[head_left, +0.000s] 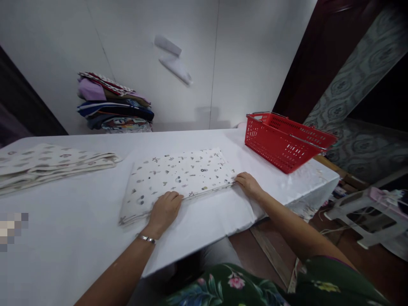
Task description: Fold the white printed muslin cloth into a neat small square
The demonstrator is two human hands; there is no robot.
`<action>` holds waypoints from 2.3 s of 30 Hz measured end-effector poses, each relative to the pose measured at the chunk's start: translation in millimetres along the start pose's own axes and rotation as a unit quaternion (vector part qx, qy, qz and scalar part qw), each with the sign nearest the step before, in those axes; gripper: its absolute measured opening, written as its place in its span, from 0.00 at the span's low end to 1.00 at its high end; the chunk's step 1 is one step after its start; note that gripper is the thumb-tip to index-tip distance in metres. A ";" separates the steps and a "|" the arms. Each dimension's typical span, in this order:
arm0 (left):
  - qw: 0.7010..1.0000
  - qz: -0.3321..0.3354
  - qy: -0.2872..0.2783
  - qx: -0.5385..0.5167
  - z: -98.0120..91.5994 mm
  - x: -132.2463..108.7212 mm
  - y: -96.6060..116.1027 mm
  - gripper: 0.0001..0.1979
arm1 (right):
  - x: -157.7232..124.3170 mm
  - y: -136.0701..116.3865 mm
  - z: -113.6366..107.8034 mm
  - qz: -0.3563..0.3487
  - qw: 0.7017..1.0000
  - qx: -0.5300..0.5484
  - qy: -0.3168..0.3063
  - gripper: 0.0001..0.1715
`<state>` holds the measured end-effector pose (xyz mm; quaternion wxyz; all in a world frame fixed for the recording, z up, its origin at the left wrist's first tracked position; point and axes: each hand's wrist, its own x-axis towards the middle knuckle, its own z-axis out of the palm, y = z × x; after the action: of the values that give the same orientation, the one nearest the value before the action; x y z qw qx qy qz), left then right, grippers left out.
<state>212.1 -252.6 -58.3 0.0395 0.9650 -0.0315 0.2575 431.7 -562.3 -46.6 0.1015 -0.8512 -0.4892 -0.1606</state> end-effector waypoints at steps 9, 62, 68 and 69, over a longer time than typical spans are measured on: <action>0.999 -0.012 -0.029 -0.014 0.0 -2.9 -0.5 0.10 | -4.7 -4.4 3.1 0.000 1.000 0.007 -0.008 0.14; 0.993 -0.068 -0.056 -0.082 3.5 -11.8 11.1 0.10 | 67.5 -24.3 72.7 0.051 0.989 -0.077 -0.113 0.27; 0.980 -0.114 -0.058 -0.152 -13.9 -7.7 4.3 0.10 | 57.6 -13.2 86.7 0.046 0.986 -0.086 -0.133 0.25; 0.974 -0.145 -0.046 -0.165 -19.8 -5.3 -2.8 0.10 | 57.2 -13.1 86.4 0.044 0.986 -0.086 -0.133 0.25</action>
<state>197.9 -247.8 -44.0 0.2335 0.9502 0.0655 0.1958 462.3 -481.4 -105.3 -0.0311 -0.8910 -0.4452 -0.0831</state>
